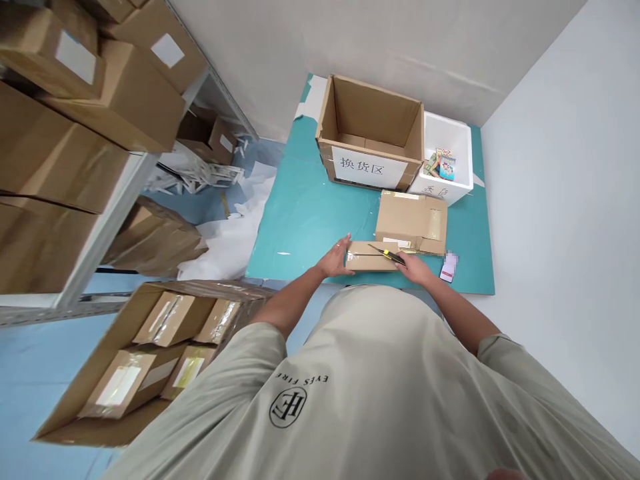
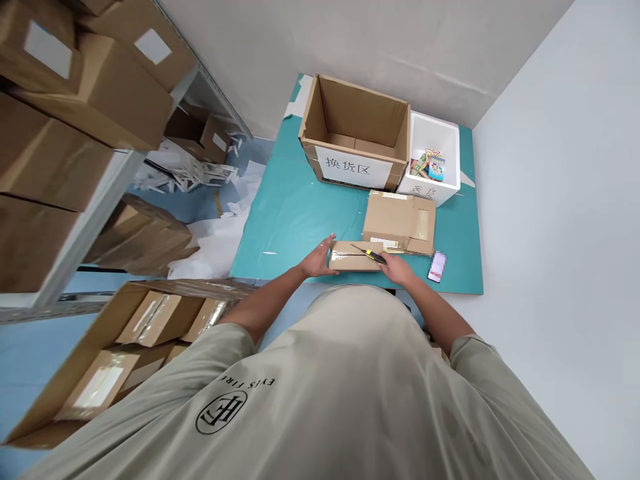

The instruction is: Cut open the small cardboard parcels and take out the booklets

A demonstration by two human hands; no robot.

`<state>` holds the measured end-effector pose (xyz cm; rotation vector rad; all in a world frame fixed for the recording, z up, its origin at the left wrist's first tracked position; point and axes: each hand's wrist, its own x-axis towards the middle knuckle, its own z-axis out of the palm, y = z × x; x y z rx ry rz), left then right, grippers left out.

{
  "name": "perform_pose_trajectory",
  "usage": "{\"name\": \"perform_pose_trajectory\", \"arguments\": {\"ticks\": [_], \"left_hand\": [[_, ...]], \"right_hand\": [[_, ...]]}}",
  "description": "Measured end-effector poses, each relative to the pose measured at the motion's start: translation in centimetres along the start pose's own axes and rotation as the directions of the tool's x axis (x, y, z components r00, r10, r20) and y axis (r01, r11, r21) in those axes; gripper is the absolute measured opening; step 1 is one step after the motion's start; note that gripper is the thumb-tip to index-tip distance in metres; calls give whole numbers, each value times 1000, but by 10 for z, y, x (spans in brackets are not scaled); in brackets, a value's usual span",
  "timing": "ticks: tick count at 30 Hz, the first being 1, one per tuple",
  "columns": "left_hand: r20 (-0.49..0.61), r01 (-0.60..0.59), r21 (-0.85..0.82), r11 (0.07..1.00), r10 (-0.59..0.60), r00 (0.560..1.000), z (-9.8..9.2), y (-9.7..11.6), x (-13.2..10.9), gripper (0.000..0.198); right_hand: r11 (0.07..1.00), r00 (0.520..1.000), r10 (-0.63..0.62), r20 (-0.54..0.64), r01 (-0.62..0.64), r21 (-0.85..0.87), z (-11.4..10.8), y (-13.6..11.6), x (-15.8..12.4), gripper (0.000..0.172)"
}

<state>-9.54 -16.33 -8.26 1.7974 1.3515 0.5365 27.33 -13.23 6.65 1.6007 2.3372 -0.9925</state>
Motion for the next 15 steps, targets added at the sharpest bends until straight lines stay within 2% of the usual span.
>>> {"name": "perform_pose_trajectory", "arguments": {"ticks": [3,6,15], "left_hand": [[8,-96,31,995,96,995,6,-8,-3,165],[-9,-175,63,983,176,984,11,-12,-1,165],[-11,-212,131,968,215,976,13,-8,5,164]], "right_hand": [[972,990,-86,112,108,-207,-6,-35,13,45],[921,975,-88,205,158,-356,-10,-57,21,48],[852,960,-68,273,198,-484,-18,-80,27,49]]}}
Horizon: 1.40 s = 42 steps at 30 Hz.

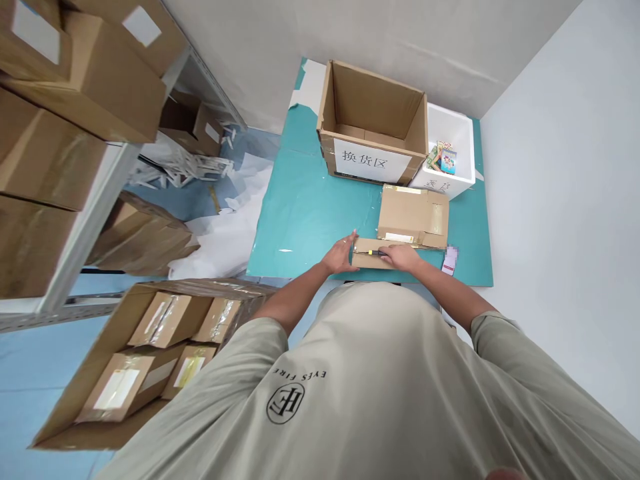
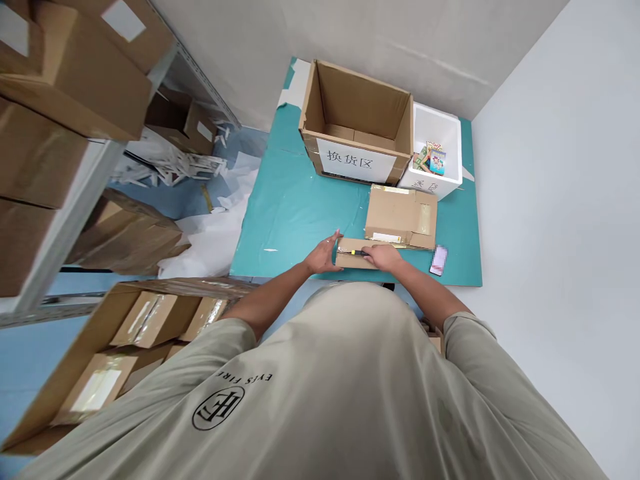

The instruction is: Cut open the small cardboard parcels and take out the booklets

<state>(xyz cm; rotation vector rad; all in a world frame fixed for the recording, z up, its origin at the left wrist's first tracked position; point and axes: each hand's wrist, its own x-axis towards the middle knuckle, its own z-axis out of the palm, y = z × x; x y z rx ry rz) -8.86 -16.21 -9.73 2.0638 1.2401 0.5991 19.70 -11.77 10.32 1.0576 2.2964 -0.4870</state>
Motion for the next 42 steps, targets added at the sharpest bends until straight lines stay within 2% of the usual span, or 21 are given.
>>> {"name": "perform_pose_trajectory", "arguments": {"ticks": [9,14,19,23,29,37,42], "left_hand": [[27,58,99,993,-61,998,-12,12,3,155],[54,87,154,984,-96,994,-20,16,3,149],[45,88,182,979,-98,994,-18,16,1,136],[30,93,213,973,-102,994,-20,13,0,127],[27,111,204,973,-118,993,-24,15,1,124],[68,137,203,970,-154,986,-23,27,7,124],[93,108,208,972,-130,987,-24,39,16,121]], "right_hand": [[997,999,38,5,-37,-73,-9,-15,-2,49],[995,999,32,16,-30,-98,-15,-12,-5,49],[989,996,54,65,-44,-138,-13,13,-16,47],[987,995,70,66,-60,-152,-9,45,-31,48],[980,992,104,72,-90,-176,-5,94,-54,49],[984,991,117,58,-108,-140,8,118,-64,52],[989,990,136,42,-134,-59,26,133,-76,51]]}}
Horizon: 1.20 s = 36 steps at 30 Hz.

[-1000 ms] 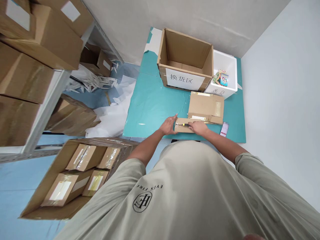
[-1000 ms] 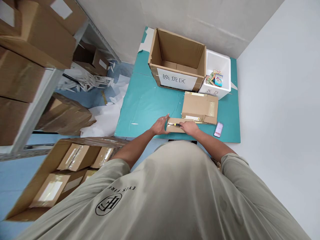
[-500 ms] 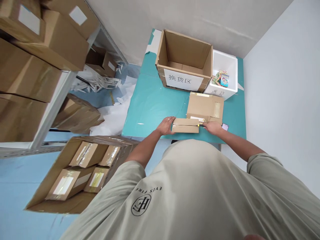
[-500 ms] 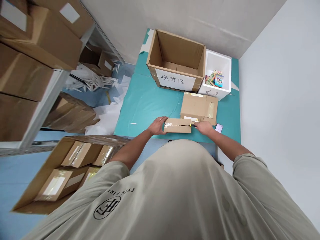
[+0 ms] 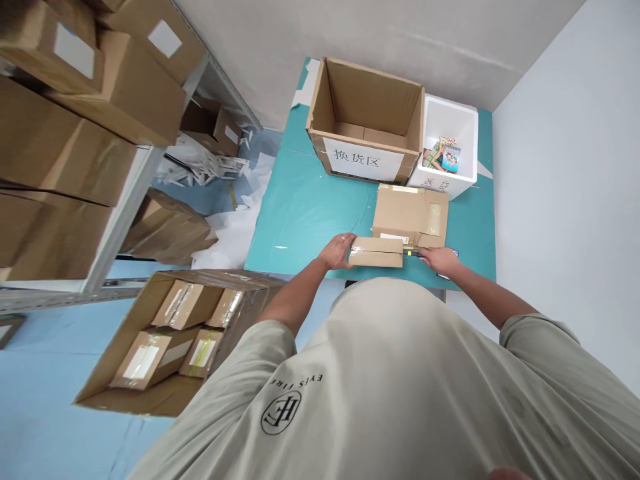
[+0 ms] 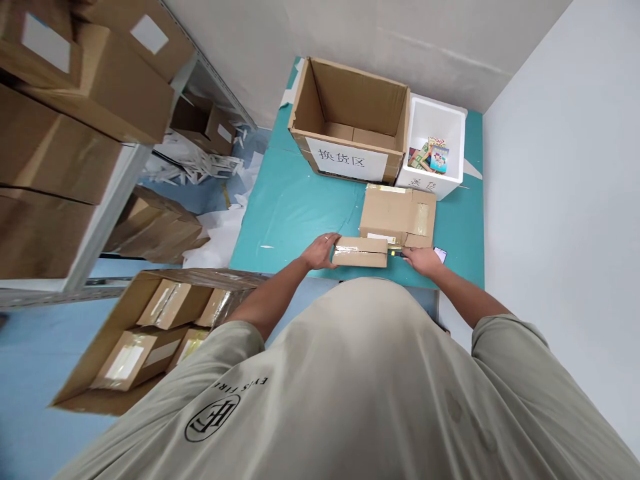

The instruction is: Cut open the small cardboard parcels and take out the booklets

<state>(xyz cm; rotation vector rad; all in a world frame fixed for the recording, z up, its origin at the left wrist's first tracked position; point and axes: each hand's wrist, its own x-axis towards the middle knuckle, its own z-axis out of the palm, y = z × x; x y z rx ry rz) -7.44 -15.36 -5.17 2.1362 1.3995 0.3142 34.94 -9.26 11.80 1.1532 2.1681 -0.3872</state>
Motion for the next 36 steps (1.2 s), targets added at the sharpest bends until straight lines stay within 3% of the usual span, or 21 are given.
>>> {"name": "perform_pose_trajectory", "arguments": {"ticks": [5,9,13,16,19,21,23,28,30,36], "left_hand": [[36,-8,25,1000,7,999,-2,4,0,120],[28,33,69,997,-35,999,-14,-15,-14,120],[26,74,137,988,-79,997,-34,-34,-26,124],[59,99,193,976,-112,992,-39,-24,-18,143],[81,60,207,977,-78,994,-29,4,1,156],[109,19,192,981,-40,993,-19,22,14,155],[104,17,163,986,-34,994,-10,35,23,142],[63,64,108,992,-71,996,-6,38,34,76],[100,43,119,992,-55,994,-8,37,39,69],[176,-48,193,980,14,984,-15,49,58,78]], "right_hand": [[999,1000,5,-16,-4,41,23,6,-9,53],[997,998,26,-65,-21,77,37,16,-15,54],[950,965,185,-185,-127,287,44,23,-12,49],[804,947,283,-153,-147,576,43,7,-1,41],[583,971,238,-33,-116,804,40,-26,11,37],[482,979,199,38,-132,866,40,-49,16,38],[441,980,181,85,-158,883,42,-67,18,41],[462,970,209,126,-211,862,49,-91,11,43],[470,968,217,128,-219,855,52,-96,7,43],[403,956,253,149,-244,882,51,-114,-3,47]]}}
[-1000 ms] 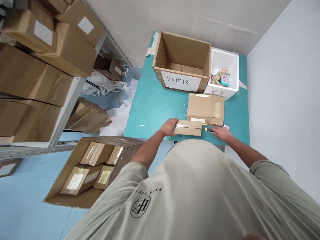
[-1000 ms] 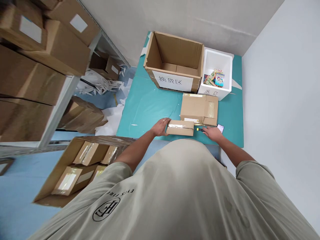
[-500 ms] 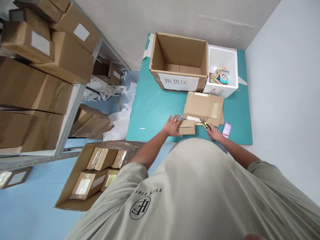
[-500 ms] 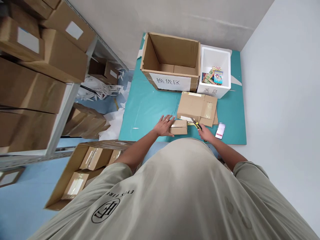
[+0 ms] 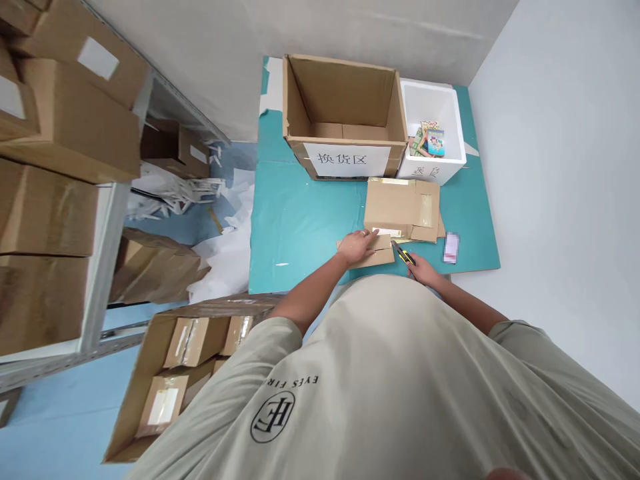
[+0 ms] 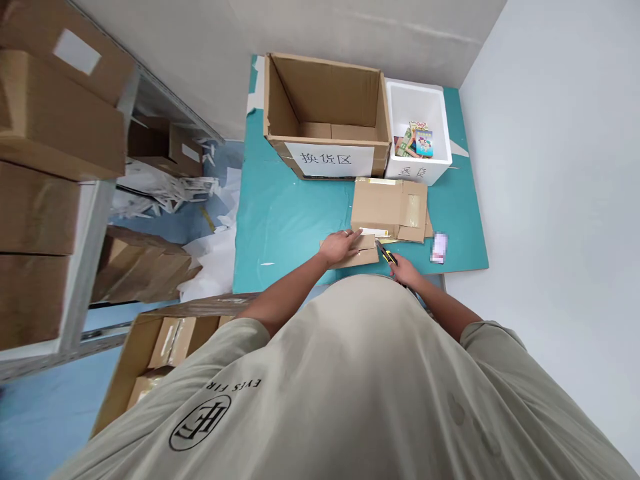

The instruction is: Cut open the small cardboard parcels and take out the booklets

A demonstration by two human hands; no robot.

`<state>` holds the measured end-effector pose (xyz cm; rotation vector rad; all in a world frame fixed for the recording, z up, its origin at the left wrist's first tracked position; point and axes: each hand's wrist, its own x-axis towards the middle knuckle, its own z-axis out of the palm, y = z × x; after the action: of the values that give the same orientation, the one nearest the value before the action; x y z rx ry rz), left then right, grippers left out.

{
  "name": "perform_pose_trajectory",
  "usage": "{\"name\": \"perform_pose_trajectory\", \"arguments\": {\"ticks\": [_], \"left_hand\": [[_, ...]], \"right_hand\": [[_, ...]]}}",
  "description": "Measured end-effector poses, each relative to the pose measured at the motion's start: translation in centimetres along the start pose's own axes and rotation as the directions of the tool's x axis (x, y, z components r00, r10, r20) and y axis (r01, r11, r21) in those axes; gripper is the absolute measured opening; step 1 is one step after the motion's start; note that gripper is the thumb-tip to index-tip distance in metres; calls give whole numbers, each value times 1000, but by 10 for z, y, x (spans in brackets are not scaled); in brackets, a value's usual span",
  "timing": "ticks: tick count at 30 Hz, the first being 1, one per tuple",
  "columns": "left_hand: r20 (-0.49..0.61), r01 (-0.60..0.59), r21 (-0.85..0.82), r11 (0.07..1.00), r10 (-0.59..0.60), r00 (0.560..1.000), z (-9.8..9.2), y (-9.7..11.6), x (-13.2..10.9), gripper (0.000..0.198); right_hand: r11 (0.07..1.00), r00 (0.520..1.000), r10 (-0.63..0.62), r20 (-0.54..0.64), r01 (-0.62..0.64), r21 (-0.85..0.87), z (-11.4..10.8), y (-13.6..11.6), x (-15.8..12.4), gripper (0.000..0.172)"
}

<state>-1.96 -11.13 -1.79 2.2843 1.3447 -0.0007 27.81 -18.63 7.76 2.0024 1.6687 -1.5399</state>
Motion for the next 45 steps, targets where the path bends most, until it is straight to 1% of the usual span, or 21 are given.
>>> {"name": "perform_pose_trajectory", "arguments": {"ticks": [3,5,8,12,16,22,25,29,32,36,39,42,45], "left_hand": [[43,-67,55,996,65,997,-5,7,5,57],[61,-81,69,994,77,995,-6,11,5,50],[62,-89,66,994,85,994,-5,14,5,55],[50,-119,56,991,116,992,2,16,5,63],[37,-142,48,989,140,989,9,14,7,67],[-4,-130,26,991,131,991,17,12,5,68],[16,-82,46,996,82,997,17,15,3,75],[62,7,81,997,-12,998,13,22,4,87],[92,27,140,990,-40,995,8,26,5,87],[110,48,195,980,-70,991,4,29,4,85],[107,85,213,973,-110,988,1,28,2,83],[63,200,211,957,-217,974,-3,22,0,81],[32,334,197,922,-347,937,-9,15,-5,80]], "right_hand": [[998,998,54,-22,-53,27,4,-8,-7,49],[997,997,73,-41,-73,3,5,-13,-11,51],[994,995,71,-67,-76,-82,7,-18,-19,53],[983,992,84,-97,-99,-155,11,-15,-32,49],[986,991,94,-101,-106,-131,13,-13,-41,45],[986,990,127,-60,-132,-100,11,-22,-39,48],[985,993,110,-48,-116,-128,12,-20,-42,49],[980,996,77,-37,-82,-181,13,-9,-44,45],[979,998,55,-41,-62,-195,12,-2,-38,45],[976,999,4,-40,-13,-219,10,3,-24,45],[970,999,-43,-1,42,-240,5,6,-16,41],[972,997,-73,24,77,-223,-2,14,-15,36],[995,998,-49,-39,45,-86,-11,27,-19,39]]}}
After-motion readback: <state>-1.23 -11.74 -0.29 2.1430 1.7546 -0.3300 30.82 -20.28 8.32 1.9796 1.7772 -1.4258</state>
